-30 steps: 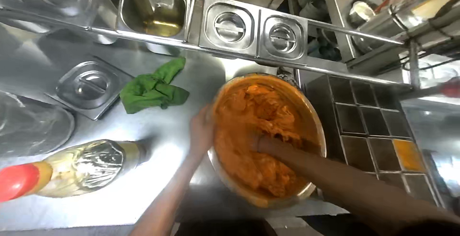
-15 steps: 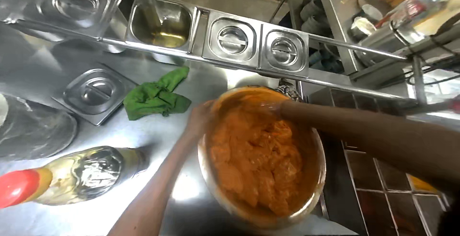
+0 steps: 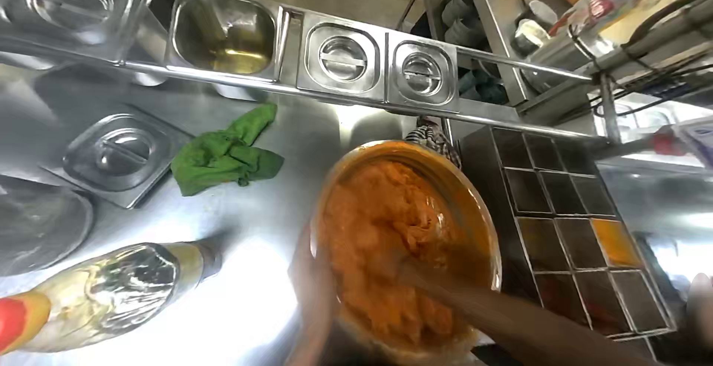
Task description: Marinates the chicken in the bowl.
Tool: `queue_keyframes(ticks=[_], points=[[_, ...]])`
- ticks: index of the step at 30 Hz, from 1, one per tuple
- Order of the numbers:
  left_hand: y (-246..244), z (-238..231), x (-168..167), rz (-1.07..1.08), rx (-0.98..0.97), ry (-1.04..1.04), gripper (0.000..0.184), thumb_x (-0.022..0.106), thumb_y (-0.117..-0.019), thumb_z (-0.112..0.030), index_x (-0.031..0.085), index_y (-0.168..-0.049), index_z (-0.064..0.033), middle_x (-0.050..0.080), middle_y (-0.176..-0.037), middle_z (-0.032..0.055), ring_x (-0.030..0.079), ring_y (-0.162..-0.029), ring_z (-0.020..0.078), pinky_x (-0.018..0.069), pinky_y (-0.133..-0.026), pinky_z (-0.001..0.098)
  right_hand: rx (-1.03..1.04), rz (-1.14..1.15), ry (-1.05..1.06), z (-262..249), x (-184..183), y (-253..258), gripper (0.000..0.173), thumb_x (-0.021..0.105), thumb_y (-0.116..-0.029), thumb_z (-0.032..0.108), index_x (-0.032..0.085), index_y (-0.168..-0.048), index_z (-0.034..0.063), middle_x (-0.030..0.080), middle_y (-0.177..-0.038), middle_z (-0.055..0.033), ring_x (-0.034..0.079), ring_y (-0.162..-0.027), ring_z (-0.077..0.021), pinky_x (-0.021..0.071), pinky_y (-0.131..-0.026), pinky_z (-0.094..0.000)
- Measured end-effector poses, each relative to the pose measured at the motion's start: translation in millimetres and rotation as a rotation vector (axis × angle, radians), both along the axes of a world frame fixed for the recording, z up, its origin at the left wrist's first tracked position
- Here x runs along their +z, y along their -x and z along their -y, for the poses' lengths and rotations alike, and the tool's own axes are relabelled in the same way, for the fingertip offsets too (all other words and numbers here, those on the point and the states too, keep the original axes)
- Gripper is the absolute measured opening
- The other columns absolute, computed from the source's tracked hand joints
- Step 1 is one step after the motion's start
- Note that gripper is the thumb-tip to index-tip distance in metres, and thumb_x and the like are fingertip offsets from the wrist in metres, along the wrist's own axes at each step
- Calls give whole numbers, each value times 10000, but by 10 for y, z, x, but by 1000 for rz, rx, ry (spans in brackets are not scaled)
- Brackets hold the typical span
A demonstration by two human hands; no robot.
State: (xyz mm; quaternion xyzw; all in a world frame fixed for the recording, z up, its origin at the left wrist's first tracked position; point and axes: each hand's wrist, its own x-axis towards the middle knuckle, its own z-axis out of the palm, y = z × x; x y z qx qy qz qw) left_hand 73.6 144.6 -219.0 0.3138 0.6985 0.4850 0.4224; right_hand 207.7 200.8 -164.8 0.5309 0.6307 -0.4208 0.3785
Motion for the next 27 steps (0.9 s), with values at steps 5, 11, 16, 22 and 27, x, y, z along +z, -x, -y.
queue_keyframes(ticks=[5,11,16,22,27], points=[[32,41,-27,153,44,-64,360,554,-990,-31,633,-1341,-31,748,-1079,71,721,-927,80,602,-829,279,-88,140,-155,-359,-61,-249,393,436,-1067,24,475,-1418,-149,462,-1493,-337,418,-1419,-480,317,-1173,-567],[441,-440,178,-74,-369,135,352,595,-1034,-206,606,-1358,-68,703,-1124,166,689,-981,282,556,-885,513,-559,-165,-723,-18,168,-1101,347,728,-950,296,724,-1169,27,711,-1159,-201,667,-1109,-336,503,-1005,-537],[407,-1600,160,-14,-719,26,324,501,-1077,-160,632,-1352,-48,657,-1288,174,631,-1184,277,487,-1035,498,-380,-142,-615,-616,-260,-1670,421,409,-1114,181,501,-1412,-102,537,-1416,-316,530,-1327,-417,404,-1133,-523],[324,-1876,89,-50,-771,-3,251,571,-1021,-63,692,-1234,-12,698,-1157,180,667,-1065,272,521,-960,487,146,-123,-123,-670,376,287,362,530,-1051,104,573,-1295,-160,577,-1324,-358,539,-1280,-480,385,-1103,-578],[441,-1591,119,-54,-781,13,341,585,-986,-35,658,-1316,-82,686,-1219,156,671,-1069,289,544,-918,533,524,-377,-220,-868,70,-48,286,631,-986,111,674,-1160,-112,666,-1134,-327,634,-1082,-485,482,-948,-630]])
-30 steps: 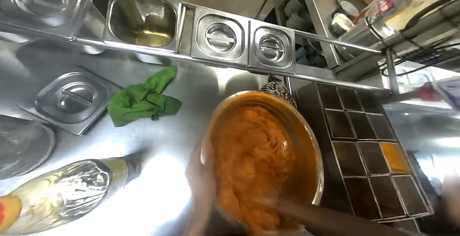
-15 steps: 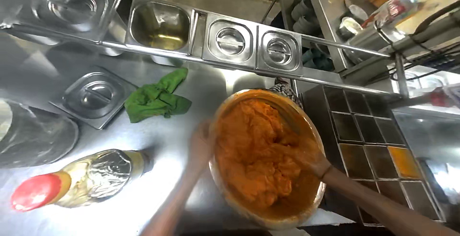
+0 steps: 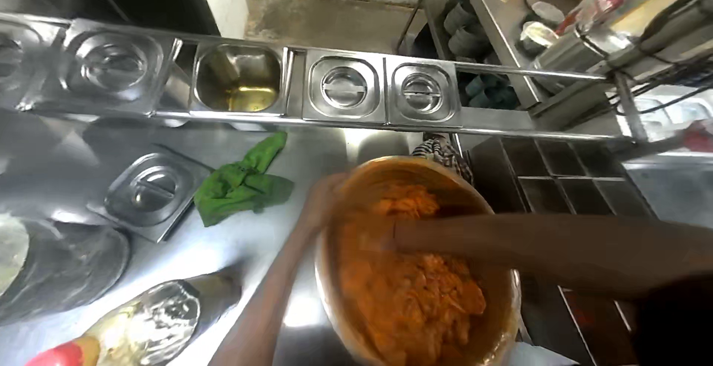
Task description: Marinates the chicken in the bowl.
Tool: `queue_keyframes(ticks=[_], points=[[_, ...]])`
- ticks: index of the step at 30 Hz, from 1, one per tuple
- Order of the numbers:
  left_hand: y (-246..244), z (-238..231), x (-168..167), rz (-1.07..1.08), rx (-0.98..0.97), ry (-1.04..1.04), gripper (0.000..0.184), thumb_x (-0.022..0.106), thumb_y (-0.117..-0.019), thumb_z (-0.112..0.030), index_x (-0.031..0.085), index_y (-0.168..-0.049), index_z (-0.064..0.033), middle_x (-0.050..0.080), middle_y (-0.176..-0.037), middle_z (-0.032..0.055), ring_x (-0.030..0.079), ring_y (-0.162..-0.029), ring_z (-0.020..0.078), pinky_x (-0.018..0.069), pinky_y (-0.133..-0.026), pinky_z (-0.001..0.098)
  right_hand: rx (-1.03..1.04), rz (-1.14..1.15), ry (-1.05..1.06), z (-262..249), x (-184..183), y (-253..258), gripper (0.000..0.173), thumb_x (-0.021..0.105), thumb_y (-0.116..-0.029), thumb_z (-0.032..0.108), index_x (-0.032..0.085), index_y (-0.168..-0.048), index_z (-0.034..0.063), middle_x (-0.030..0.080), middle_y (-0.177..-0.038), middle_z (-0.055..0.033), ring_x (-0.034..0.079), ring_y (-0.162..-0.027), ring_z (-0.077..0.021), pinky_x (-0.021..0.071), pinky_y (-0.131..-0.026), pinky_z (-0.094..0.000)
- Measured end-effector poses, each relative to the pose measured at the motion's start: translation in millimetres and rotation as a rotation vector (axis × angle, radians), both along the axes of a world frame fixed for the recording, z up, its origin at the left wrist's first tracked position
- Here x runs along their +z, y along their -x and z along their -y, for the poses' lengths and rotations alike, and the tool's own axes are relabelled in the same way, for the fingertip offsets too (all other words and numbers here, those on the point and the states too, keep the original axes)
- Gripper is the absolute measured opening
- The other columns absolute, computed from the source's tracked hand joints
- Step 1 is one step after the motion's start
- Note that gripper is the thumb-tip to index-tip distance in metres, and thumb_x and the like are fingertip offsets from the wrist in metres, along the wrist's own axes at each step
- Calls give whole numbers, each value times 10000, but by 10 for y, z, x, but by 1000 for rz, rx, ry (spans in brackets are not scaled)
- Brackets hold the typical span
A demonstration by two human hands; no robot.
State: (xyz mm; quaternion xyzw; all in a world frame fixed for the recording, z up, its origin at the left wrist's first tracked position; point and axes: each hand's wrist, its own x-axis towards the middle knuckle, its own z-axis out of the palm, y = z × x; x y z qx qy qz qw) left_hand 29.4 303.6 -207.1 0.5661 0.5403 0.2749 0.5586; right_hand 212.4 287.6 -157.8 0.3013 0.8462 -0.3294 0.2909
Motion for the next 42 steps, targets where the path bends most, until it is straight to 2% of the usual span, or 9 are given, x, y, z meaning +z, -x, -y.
queue_keyframes(ticks=[6,9,17,20,24,27,30,38,42], points=[[-50,826,-155,87,597,-11,424,616,-898,95,682,-1282,-72,741,-1072,102,722,-918,186,610,-800,419,-459,251,-416,-144,-99,-1366,331,649,-970,137,650,-1221,-80,648,-1216,-295,603,-1170,-475,452,-1011,-627],[-213,1130,-129,94,748,-32,430,629,-873,103,683,-1269,-57,755,-987,92,730,-827,150,615,-713,353,-754,399,-10,670,174,-1530,338,553,-1036,67,571,-1329,-100,599,-1310,-307,568,-1245,-441,422,-1067,-565],[-624,1974,-18,232,963,-12,334,522,-1028,-28,597,-1340,64,713,-1177,135,702,-1005,76,575,-897,239,-1431,-430,303,1211,-304,-460,407,678,-970,145,560,-1300,-62,640,-1171,-166,625,-1030,-147,517,-911,-282],[-466,2038,-78,305,982,-10,336,448,-1052,-12,580,-1349,72,722,-1135,112,707,-969,72,582,-872,229,-1224,-253,105,1174,369,-529,373,385,-1102,49,448,-1391,-179,572,-1353,-297,589,-1233,-219,432,-1049,-242],[-207,1971,-97,168,838,18,311,461,-1061,-87,641,-1273,53,727,-1082,87,689,-926,67,572,-826,242,-962,-18,20,731,733,-820,278,519,-1020,-32,581,-1288,-74,631,-1207,-190,594,-1111,-201,450,-1003,-300],[-8,1607,-55,49,691,57,297,506,-1043,-116,678,-1253,6,725,-1072,108,688,-945,127,569,-856,339,-518,-298,-611,539,421,-972,285,547,-1016,129,694,-1190,-43,705,-1135,-232,665,-1087,-339,495,-1012,-425],[31,1179,-6,117,586,138,241,573,-1036,-119,692,-1239,-65,720,-993,107,694,-833,186,595,-746,408,-565,147,-223,161,716,-425,418,480,-1085,147,506,-1428,-90,497,-1473,-312,435,-1412,-459,312,-1174,-570],[278,901,-36,111,497,42,348,593,-967,16,686,-1289,-76,744,-1059,82,716,-892,161,609,-780,368,-310,133,-136,1096,-116,-1099,534,686,-934,190,563,-1430,36,519,-1482,-254,427,-1411,-469,299,-1151,-673],[77,1044,-119,159,491,-11,450,592,-886,9,662,-1323,-70,755,-1075,63,731,-931,143,622,-813,362,-583,486,105,380,-23,-842,401,510,-1049,97,525,-1363,-152,494,-1444,-360,452,-1382,-500,336,-1137,-637]])
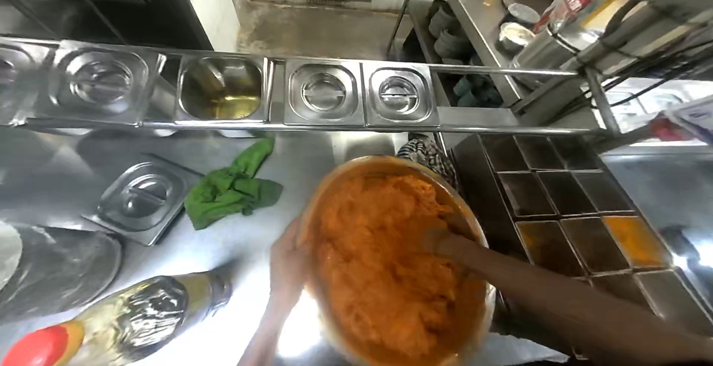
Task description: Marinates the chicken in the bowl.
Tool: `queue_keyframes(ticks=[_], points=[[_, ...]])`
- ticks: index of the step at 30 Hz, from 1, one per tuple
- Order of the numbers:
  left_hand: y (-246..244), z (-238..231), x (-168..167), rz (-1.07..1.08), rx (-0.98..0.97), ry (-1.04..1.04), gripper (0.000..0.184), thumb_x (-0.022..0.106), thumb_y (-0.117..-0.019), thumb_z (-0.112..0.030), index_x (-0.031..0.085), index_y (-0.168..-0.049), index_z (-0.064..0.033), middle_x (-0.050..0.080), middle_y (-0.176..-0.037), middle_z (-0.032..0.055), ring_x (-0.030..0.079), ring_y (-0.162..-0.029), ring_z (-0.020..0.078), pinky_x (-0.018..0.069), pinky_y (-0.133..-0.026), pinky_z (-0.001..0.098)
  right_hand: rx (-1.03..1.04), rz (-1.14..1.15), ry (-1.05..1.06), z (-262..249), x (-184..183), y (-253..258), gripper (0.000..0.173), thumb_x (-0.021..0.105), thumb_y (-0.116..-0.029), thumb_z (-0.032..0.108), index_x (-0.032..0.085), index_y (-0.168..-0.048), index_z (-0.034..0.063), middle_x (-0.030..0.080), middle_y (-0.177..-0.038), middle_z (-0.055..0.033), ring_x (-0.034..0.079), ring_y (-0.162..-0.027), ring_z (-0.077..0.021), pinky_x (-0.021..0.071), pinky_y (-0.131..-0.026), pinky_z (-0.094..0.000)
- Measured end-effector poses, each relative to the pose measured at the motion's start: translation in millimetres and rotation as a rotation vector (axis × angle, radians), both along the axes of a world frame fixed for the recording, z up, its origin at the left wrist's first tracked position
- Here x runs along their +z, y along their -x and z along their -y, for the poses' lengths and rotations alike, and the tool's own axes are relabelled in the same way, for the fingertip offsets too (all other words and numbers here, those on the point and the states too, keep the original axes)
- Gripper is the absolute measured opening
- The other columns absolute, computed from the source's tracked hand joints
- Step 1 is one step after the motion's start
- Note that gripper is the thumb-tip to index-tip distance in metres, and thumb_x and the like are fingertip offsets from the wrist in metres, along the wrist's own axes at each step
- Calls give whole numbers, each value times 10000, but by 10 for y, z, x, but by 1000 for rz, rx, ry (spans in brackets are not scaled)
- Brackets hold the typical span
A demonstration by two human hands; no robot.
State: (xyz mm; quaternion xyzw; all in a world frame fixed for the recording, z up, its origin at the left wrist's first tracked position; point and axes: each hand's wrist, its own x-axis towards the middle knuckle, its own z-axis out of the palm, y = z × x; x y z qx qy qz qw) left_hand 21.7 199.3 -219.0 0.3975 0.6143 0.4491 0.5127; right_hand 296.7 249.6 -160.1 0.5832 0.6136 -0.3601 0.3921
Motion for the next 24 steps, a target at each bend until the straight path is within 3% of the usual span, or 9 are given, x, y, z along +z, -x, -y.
queue_keyframes(ticks=[3,7,10,13,15,18,20,22,24], points=[[-238,112,-33,82,137,-33,400,565,-949,15,630,-1343,-13,749,-1088,97,733,-936,145,621,-829,336,-189,-214,-44,-134,111,696,407,473,-1078,129,519,-1376,-145,499,-1459,-329,465,-1391,-442,348,-1154,-553],[-253,163,-77,136,269,-90,365,534,-973,39,628,-1326,29,742,-1099,116,730,-932,132,617,-821,301,164,-315,52,161,19,936,399,567,-1026,123,565,-1306,-160,539,-1372,-375,503,-1310,-528,376,-1082,-675],[-99,183,-66,132,249,-119,375,529,-969,44,630,-1330,39,745,-1131,117,730,-980,132,611,-869,295,252,-221,59,159,436,666,373,591,-1016,98,574,-1292,-151,562,-1327,-381,532,-1260,-543,395,-1038,-688],[37,264,-41,59,123,-83,394,552,-969,9,607,-1358,28,747,-1133,101,725,-996,116,603,-885,287,261,-64,-85,-34,460,114,357,650,-971,111,628,-1265,-91,604,-1286,-337,558,-1227,-519,415,-1016,-687],[175,136,5,-74,-6,-5,387,575,-979,-81,614,-1359,-19,740,-1103,85,716,-966,124,600,-854,324,329,-88,-242,-176,423,-148,348,683,-939,141,666,-1239,-35,638,-1250,-276,579,-1211,-466,434,-1021,-642],[263,-366,107,-92,-167,135,332,529,-1064,-179,633,-1355,-59,699,-1193,127,679,-1039,202,561,-909,433,359,-285,-195,-148,587,158,316,608,-995,124,653,-1269,-29,641,-1273,-265,589,-1224,-436,443,-1046,-607],[196,-769,97,-3,-267,144,297,530,-1071,-215,661,-1312,-99,711,-1141,106,689,-984,201,584,-860,429,380,-291,-42,-190,745,569,367,503,-1063,91,556,-1362,-115,552,-1395,-332,515,-1328,-475,374,-1113,-605],[156,-1002,40,-1,-369,75,290,557,-1041,-152,666,-1307,-113,719,-1132,97,696,-986,203,591,-866,427,451,-241,-41,-433,759,895,348,503,-1058,64,555,-1338,-136,542,-1393,-344,513,-1321,-480,382,-1102,-602],[201,-975,2,-56,-348,6,325,560,-1007,-49,655,-1316,-84,717,-1136,100,694,-982,194,588,-859,411,479,-242,-201,-820,411,819,342,585,-1025,95,609,-1324,-69,587,-1367,-289,540,-1298,-451,400,-1097,-598]])
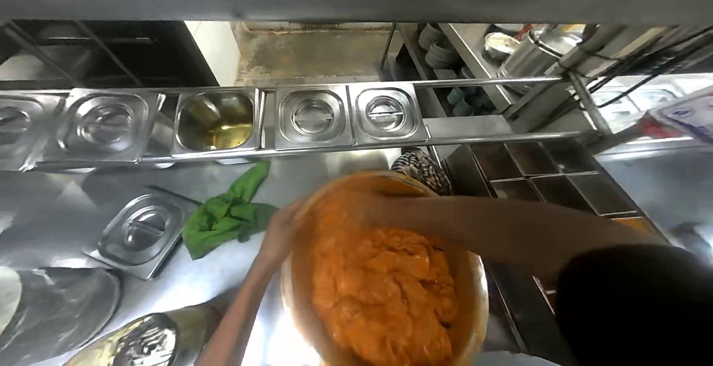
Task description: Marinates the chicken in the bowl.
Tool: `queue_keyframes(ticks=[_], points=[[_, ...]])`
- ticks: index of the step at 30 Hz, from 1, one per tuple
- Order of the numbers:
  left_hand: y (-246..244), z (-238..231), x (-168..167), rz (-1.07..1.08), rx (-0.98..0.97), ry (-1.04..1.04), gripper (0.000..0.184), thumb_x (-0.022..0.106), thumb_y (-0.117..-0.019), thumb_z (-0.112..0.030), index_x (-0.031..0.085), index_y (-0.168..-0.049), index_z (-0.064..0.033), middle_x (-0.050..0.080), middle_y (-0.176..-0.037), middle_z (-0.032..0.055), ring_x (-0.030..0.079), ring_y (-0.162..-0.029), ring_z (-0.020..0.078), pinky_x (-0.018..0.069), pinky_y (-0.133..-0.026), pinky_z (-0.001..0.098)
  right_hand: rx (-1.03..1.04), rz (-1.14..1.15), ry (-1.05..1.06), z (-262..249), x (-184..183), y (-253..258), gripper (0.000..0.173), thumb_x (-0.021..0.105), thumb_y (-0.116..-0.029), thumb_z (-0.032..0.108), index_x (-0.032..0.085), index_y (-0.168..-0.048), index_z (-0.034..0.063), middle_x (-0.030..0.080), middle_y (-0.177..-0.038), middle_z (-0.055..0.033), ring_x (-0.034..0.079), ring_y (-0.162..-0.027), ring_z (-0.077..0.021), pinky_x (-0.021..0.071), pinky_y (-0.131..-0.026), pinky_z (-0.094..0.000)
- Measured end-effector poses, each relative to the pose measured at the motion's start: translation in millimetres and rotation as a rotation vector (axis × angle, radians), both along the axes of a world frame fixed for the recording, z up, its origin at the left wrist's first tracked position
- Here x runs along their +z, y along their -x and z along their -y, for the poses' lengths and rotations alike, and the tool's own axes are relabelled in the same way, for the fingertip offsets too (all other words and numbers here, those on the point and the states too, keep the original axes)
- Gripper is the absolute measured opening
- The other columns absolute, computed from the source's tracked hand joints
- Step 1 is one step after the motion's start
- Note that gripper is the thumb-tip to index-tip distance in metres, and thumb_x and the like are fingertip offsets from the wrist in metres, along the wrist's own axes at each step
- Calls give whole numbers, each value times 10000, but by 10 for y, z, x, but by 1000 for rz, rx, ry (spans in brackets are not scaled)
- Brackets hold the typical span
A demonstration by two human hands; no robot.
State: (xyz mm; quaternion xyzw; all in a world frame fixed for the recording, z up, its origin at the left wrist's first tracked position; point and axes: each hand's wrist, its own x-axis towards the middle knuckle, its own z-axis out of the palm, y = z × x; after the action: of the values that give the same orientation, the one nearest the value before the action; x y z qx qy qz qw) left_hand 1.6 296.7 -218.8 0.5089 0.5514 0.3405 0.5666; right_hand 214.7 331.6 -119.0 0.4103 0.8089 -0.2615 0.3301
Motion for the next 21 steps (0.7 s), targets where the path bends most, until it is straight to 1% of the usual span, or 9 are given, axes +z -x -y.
queue_keyframes(ticks=[2,4,5,8,11,13,15,18,21], points=[[39,222,-18,-34,143,-19,336,563,-990,12,666,-1299,-68,729,-1108,96,702,-937,175,592,-822,388,-79,-14,-124,-222,-379,-499,369,599,-1017,145,617,-1325,-58,587,-1372,-287,531,-1310,-460,391,-1108,-624],[15,461,-21,-50,322,-19,370,570,-971,41,658,-1318,-53,725,-1131,108,702,-956,172,588,-841,398,-241,26,-160,-30,-341,-1007,390,574,-1035,130,574,-1367,-75,558,-1410,-294,499,-1351,-460,364,-1137,-605],[-24,563,-17,-49,399,-29,386,564,-963,57,649,-1327,-39,717,-1161,121,699,-986,175,583,-866,401,-299,45,-181,203,-273,-1189,374,590,-1018,115,591,-1346,-66,581,-1380,-283,526,-1324,-450,393,-1118,-597],[-241,915,9,-11,578,-74,402,562,-935,80,640,-1321,-3,722,-1153,119,707,-969,131,593,-843,329,-458,144,59,1075,-248,-1374,350,607,-982,50,592,-1279,-134,580,-1319,-350,534,-1265,-514,407,-1061,-649],[-480,1275,69,-28,644,-69,400,564,-928,20,623,-1323,11,730,-1109,114,715,-944,109,603,-828,308,-451,28,343,1865,-316,-956,361,560,-1034,95,581,-1281,-168,570,-1333,-375,520,-1293,-519,374,-1096,-636],[-592,1518,83,-11,677,-41,419,583,-919,11,607,-1337,36,725,-1134,129,712,-967,102,595,-845,291,-425,34,451,1867,-243,-366,394,550,-1043,127,562,-1302,-170,540,-1369,-382,494,-1319,-530,358,-1101,-656],[-638,1683,71,69,711,-53,459,561,-896,68,569,-1355,72,713,-1163,136,707,-984,78,590,-855,245,-373,41,414,1646,-366,-74,378,552,-1032,112,571,-1283,-170,540,-1365,-380,501,-1304,-536,379,-1078,-668],[-653,1830,73,187,743,-85,535,538,-853,120,511,-1387,107,719,-1133,135,718,-936,61,600,-806,218,-458,32,259,1265,-509,-94,395,450,-1067,67,491,-1379,-173,483,-1448,-368,452,-1377,-510,347,-1135,-617],[-614,1796,49,233,774,-106,589,547,-817,149,496,-1403,112,729,-1112,143,730,-917,86,613,-787,242,-617,63,52,844,-622,-214,396,519,-1033,62,528,-1382,-126,517,-1438,-333,472,-1370,-484,357,-1134,-610]])
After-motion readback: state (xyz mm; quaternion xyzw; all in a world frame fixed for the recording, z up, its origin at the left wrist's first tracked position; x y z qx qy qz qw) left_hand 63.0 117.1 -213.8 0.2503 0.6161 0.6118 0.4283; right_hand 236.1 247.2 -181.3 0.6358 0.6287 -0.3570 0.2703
